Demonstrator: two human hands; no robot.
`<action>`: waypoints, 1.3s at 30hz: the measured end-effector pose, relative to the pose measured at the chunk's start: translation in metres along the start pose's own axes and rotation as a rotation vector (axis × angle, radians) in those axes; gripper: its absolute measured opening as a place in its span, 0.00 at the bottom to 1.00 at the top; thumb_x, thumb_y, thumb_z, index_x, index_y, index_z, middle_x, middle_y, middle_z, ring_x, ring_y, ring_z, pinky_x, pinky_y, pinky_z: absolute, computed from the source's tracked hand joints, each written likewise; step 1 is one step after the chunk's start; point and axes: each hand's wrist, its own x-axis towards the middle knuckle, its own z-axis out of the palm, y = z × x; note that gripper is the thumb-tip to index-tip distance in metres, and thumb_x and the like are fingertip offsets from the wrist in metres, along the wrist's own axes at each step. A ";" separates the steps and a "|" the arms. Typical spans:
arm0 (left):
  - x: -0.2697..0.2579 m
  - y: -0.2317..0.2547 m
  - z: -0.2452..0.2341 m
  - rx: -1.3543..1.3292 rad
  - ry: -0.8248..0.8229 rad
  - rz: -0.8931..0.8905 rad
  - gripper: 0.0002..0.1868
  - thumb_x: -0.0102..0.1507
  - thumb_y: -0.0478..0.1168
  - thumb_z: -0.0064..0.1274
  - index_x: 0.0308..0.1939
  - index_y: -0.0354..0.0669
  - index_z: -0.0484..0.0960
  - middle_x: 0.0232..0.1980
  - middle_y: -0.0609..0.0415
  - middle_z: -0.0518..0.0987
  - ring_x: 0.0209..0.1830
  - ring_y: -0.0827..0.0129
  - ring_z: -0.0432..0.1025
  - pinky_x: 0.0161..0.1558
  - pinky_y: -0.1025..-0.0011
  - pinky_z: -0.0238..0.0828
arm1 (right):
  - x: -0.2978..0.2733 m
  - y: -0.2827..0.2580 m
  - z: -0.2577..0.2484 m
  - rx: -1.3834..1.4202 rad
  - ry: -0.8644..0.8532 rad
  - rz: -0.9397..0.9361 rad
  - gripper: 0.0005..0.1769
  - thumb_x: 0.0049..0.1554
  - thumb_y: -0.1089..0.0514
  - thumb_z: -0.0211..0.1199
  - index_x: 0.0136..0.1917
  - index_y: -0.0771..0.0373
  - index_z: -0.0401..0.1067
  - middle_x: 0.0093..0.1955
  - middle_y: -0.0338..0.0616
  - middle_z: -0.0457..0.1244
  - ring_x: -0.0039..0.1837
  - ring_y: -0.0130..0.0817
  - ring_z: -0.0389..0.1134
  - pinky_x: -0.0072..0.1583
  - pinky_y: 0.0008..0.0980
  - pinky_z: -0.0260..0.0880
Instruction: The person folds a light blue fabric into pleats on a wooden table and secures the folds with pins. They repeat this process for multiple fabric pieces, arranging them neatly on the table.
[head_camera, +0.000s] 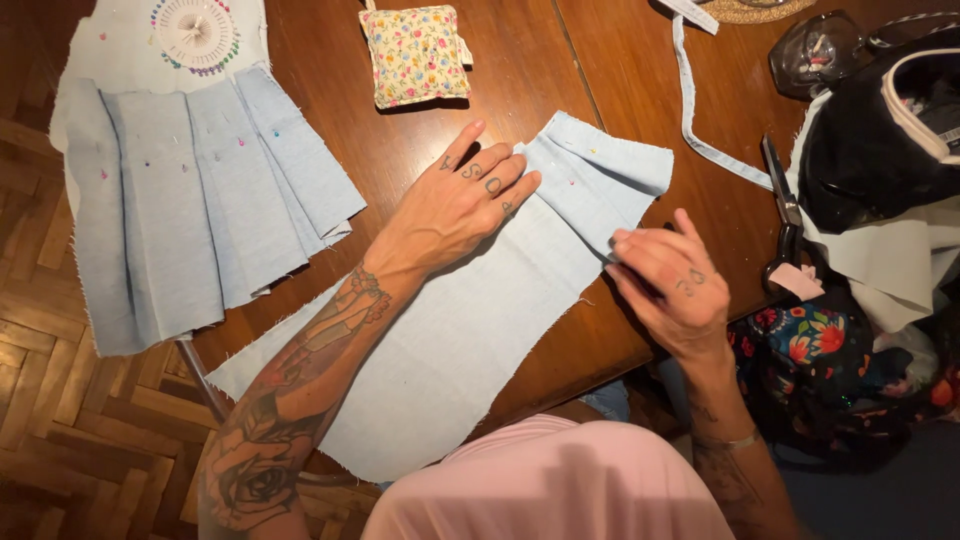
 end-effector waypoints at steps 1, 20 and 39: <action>0.000 0.001 -0.002 0.001 -0.007 -0.004 0.16 0.88 0.41 0.52 0.72 0.45 0.92 0.66 0.48 0.85 0.77 0.53 0.79 0.94 0.36 0.56 | -0.001 0.002 -0.004 0.015 -0.004 0.039 0.15 0.68 0.65 0.85 0.68 0.61 0.92 0.67 0.49 0.82 0.69 0.48 0.82 0.92 0.64 0.64; -0.002 0.006 -0.013 0.044 -0.187 -0.004 0.24 0.83 0.34 0.46 0.81 0.36 0.85 0.77 0.39 0.88 0.79 0.47 0.80 0.91 0.28 0.55 | 0.173 0.029 0.000 0.037 -0.208 -0.178 0.07 0.83 0.71 0.82 0.72 0.71 0.89 0.70 0.59 0.79 0.69 0.58 0.77 0.75 0.54 0.72; -0.010 0.011 0.006 0.196 -0.245 0.005 0.27 0.83 0.38 0.43 0.84 0.40 0.84 0.82 0.43 0.86 0.78 0.49 0.79 0.89 0.33 0.63 | 0.281 0.084 0.146 -0.024 -0.642 -0.326 0.10 0.77 0.50 0.81 0.67 0.54 0.90 0.65 0.42 0.81 0.64 0.54 0.79 0.59 0.57 0.73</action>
